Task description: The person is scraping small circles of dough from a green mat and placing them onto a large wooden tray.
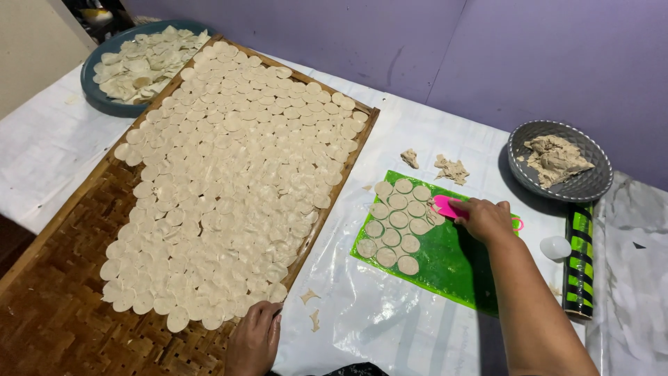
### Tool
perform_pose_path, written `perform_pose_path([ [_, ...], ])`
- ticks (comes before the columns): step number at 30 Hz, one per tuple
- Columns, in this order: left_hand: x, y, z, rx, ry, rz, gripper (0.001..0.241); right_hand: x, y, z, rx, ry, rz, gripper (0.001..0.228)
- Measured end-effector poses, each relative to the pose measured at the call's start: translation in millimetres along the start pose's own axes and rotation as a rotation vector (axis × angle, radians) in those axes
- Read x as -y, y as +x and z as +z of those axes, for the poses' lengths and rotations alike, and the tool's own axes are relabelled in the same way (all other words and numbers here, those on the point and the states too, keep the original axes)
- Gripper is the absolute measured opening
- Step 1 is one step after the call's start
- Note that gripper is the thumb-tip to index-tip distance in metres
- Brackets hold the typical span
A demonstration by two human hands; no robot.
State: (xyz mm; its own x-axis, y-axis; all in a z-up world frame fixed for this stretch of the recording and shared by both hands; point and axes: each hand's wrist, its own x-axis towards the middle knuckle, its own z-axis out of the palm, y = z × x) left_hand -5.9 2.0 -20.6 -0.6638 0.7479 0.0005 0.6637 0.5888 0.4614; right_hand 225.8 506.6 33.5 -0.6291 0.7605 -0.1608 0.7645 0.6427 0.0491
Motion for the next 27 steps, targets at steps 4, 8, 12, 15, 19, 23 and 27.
perform_pose_path([
  [4,-4,0,-2,-0.007,0.000,-0.024,0.032,-10,2,9,-0.016,0.112,-0.042,0.048],
  [8,-1,0,2,-0.008,0.010,-0.033,0.033,-21,16,35,-0.016,0.430,-0.088,0.054],
  [12,3,0,8,-0.065,0.028,0.010,0.033,-29,41,53,0.013,0.961,-0.043,0.052],
  [15,7,2,10,-0.057,-0.019,0.008,0.033,-22,56,35,-0.032,1.012,0.120,0.045],
  [19,19,2,23,-0.099,-0.046,0.068,0.028,-43,105,70,-0.078,1.120,0.242,0.035],
  [23,20,3,23,-0.087,-0.055,0.060,0.031,-58,121,86,0.065,0.921,0.519,0.047],
  [27,15,2,20,-0.076,-0.043,0.009,0.031,-71,99,86,0.149,0.717,0.674,0.055],
])
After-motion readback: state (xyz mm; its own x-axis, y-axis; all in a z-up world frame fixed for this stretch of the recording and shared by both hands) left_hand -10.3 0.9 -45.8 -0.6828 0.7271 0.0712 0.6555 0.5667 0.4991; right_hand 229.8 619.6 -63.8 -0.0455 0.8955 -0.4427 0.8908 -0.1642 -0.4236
